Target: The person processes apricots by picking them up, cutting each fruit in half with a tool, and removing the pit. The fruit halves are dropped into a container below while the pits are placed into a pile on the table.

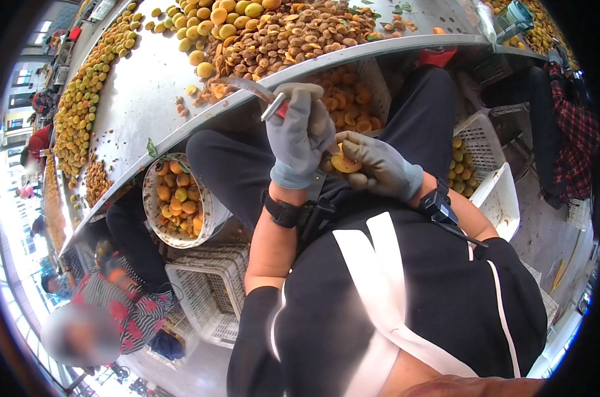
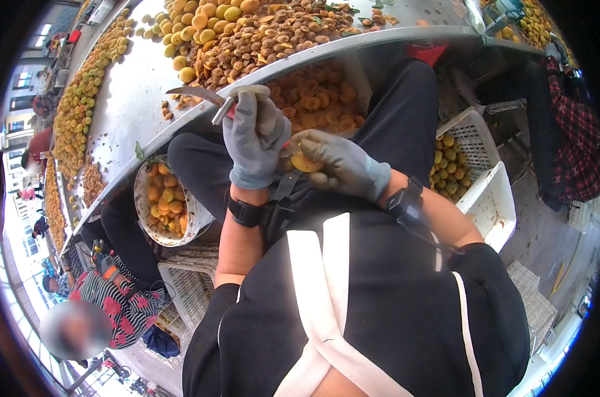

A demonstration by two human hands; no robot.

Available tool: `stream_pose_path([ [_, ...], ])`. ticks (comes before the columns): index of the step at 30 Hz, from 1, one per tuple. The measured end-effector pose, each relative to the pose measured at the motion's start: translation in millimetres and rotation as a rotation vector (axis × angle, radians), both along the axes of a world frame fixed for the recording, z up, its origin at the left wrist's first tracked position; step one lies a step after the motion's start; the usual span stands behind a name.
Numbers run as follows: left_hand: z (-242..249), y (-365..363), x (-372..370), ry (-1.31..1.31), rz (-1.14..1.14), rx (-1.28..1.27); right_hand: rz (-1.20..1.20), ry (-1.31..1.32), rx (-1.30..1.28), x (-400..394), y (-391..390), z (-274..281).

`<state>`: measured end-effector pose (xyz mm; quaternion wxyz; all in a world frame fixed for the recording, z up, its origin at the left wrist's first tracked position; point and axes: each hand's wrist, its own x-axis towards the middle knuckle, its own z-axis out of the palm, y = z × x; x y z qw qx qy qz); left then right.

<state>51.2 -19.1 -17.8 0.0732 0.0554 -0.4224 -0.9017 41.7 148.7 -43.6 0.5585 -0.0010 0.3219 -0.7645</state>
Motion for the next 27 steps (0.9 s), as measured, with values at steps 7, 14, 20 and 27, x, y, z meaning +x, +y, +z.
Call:
stream_pose_path([
  [7,-2.5,5.7,-3.7,0.049,0.082,-0.062,-0.146,1.256,0.387,-2.6,-12.3,-22.0],
  [14,-4.8,-2.4,-8.8,0.006,0.111,0.059,-0.084,1.22,0.454,-19.5,-26.8,-4.0],
  [20,3.1,14.8,-2.7,0.034,0.11,-0.17,0.09,1.405,0.213,-27.0,-17.6,6.0],
  [27,-6.3,10.1,-10.7,0.038,0.2,0.036,-0.347,1.515,0.438,-13.0,-41.8,-13.9],
])
